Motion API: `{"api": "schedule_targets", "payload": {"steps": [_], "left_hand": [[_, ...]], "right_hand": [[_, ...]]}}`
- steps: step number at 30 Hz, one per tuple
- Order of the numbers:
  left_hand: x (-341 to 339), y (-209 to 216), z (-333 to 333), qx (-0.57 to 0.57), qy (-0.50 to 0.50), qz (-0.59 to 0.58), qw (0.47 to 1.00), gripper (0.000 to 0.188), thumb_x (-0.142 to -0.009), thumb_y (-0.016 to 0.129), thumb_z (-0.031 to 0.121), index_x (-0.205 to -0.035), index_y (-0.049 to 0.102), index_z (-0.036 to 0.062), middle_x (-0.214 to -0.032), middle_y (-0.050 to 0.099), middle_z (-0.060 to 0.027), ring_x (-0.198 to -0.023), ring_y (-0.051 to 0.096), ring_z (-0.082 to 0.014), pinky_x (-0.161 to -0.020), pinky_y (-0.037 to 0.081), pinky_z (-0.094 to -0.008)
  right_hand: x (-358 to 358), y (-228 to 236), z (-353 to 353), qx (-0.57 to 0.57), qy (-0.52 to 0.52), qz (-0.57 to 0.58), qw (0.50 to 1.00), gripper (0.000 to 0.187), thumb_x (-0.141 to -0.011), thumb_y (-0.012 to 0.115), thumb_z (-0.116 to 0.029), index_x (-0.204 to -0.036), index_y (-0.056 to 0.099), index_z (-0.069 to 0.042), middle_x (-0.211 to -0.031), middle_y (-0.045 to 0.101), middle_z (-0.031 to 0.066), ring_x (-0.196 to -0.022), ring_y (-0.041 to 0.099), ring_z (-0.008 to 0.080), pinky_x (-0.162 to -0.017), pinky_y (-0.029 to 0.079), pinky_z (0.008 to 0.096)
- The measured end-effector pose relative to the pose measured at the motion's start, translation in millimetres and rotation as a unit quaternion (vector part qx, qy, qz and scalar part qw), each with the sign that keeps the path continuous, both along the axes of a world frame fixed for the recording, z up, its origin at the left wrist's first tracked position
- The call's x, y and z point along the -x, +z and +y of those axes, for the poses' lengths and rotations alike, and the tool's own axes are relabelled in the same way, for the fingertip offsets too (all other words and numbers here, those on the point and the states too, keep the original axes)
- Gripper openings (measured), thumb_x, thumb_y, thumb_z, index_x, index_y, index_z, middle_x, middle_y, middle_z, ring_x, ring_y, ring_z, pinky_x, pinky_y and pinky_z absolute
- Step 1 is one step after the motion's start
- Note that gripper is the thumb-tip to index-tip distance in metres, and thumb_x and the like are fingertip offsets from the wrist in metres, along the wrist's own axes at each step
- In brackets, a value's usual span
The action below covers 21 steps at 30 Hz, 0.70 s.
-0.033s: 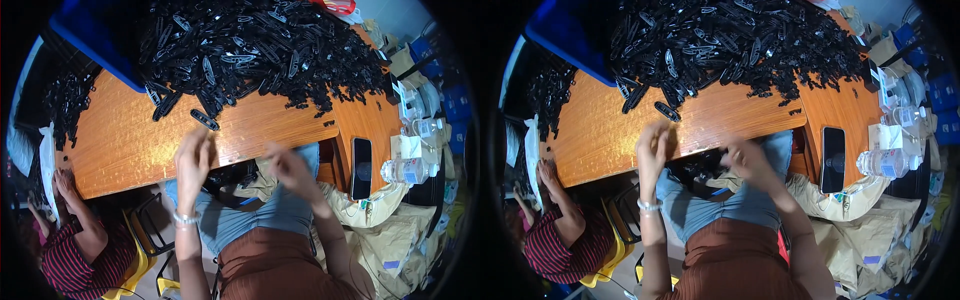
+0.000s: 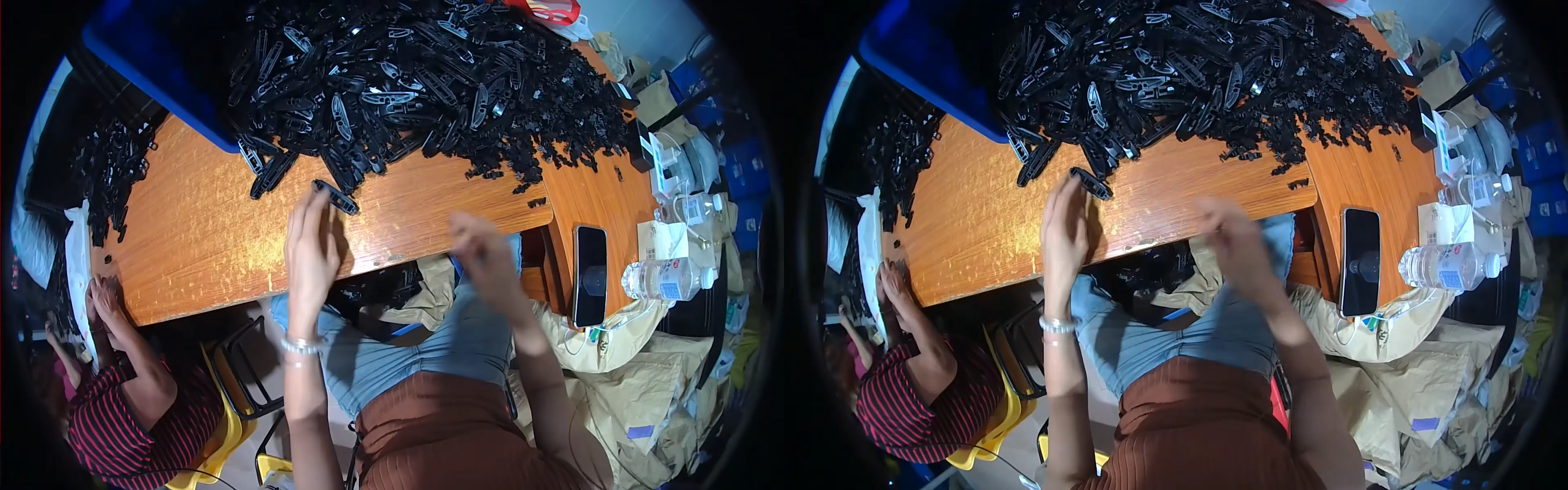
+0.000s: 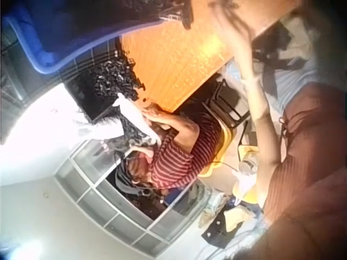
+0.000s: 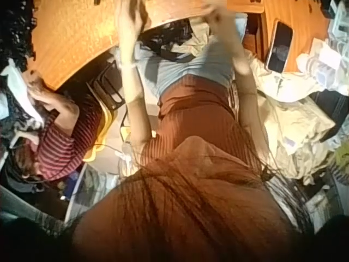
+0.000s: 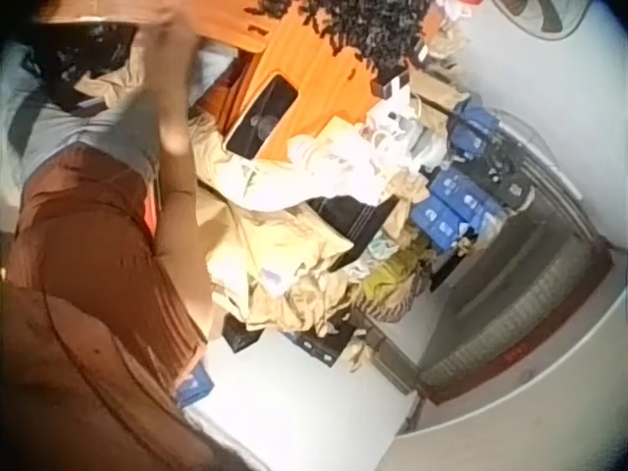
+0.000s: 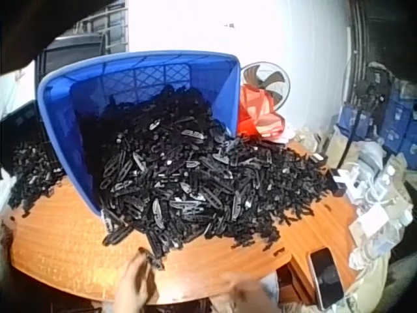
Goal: Assembling small black plastic components by snapping pieces together by hand.
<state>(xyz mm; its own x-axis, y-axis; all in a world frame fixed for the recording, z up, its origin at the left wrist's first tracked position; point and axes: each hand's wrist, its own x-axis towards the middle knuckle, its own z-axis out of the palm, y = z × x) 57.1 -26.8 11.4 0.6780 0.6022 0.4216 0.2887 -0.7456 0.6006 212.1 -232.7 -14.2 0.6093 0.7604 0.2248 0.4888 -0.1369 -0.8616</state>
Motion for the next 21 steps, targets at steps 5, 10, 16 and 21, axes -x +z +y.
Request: {"api": "schedule_targets", "payload": {"steps": [5,10,16,21], "left_hand": [[-12,-13,23,-0.157,-0.013,0.094,0.983,0.033,-0.073,0.059,-0.003,-0.106,0.055,-0.0027,-0.114,0.052,-0.0201,-0.105,0.049,-0.0364,-0.092,0.04,-0.0415],[-5,4,5,-0.147,-0.032,0.076,0.986,0.021,-0.071,0.064,0.0,-0.09,0.056,-0.0029,-0.092,0.054,-0.0175,-0.09,0.051,-0.0334,-0.082,0.043,-0.0411],[5,-5,-27,0.495,-0.107,-0.165,0.847,0.044,-0.083,0.059,-0.001,-0.124,0.042,0.002,-0.087,0.059,-0.0041,-0.072,0.055,-0.0083,-0.062,0.045,-0.0222],[-1,-10,-47,0.627,-0.255,-0.251,0.692,0.04,-0.089,0.05,0.002,-0.125,0.033,0.0025,-0.093,0.06,-0.0168,-0.075,0.061,-0.0198,-0.065,0.051,-0.0282]], "right_hand": [[-71,7,25,0.033,-0.166,-0.348,0.922,0.013,-0.077,0.061,-0.004,-0.089,0.061,-0.001,-0.088,0.058,0.0116,-0.084,0.052,0.0277,-0.074,0.041,0.0359],[-68,4,28,0.024,-0.089,-0.344,0.934,0.009,-0.078,0.06,0.0,-0.086,0.06,0.001,-0.081,0.056,0.0102,-0.074,0.052,0.0229,-0.065,0.042,0.0331],[-26,15,38,-0.177,-0.051,0.313,0.932,0.014,-0.086,0.053,0.002,-0.098,0.059,0.005,-0.076,0.056,0.0051,-0.059,0.05,0.0071,-0.049,0.038,0.0205],[-7,24,27,-0.148,0.047,0.408,0.9,0.019,-0.085,0.052,0.004,-0.104,0.056,0.007,-0.079,0.061,0.0102,-0.061,0.056,0.0115,-0.055,0.045,0.0204]]}}
